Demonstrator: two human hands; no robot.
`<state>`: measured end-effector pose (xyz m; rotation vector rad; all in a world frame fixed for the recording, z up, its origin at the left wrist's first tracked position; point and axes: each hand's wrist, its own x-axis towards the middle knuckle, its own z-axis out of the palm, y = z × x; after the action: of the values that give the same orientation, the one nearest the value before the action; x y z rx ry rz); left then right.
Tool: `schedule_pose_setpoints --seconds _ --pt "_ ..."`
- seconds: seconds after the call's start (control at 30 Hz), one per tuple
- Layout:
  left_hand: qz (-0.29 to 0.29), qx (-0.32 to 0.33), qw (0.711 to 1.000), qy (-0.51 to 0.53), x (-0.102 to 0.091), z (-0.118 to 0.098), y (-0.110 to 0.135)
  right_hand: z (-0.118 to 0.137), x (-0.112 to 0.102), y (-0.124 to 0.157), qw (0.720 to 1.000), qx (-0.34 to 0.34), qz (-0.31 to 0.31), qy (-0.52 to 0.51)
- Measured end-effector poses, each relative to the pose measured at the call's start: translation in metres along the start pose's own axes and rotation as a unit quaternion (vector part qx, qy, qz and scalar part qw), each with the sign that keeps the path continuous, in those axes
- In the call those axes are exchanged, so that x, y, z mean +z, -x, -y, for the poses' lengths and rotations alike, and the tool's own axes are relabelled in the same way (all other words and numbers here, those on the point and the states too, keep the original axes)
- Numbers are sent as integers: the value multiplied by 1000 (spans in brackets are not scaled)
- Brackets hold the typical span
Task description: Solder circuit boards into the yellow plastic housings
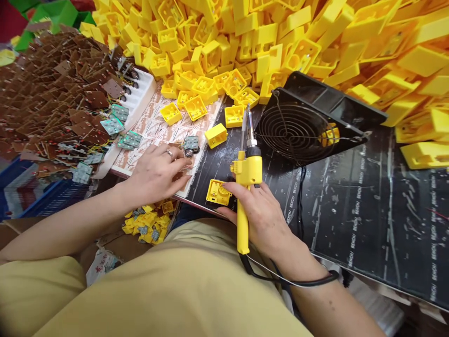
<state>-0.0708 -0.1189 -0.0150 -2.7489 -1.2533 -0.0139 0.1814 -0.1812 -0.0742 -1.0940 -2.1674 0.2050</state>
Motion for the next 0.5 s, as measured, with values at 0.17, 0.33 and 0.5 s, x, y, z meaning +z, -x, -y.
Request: schedule_pose_setpoints --seconds 0.17,0.33,0.5 --pt "53 -36 997 33 11 2 -8 1 -2 2 1000 5 3 -14" --pt "-34 -40 989 135 22 4 1 5 3 -1 1000 9 -15 -22" --pt "-69 -18 964 258 24 -3 3 14 7 -13 999 14 -50 -11"
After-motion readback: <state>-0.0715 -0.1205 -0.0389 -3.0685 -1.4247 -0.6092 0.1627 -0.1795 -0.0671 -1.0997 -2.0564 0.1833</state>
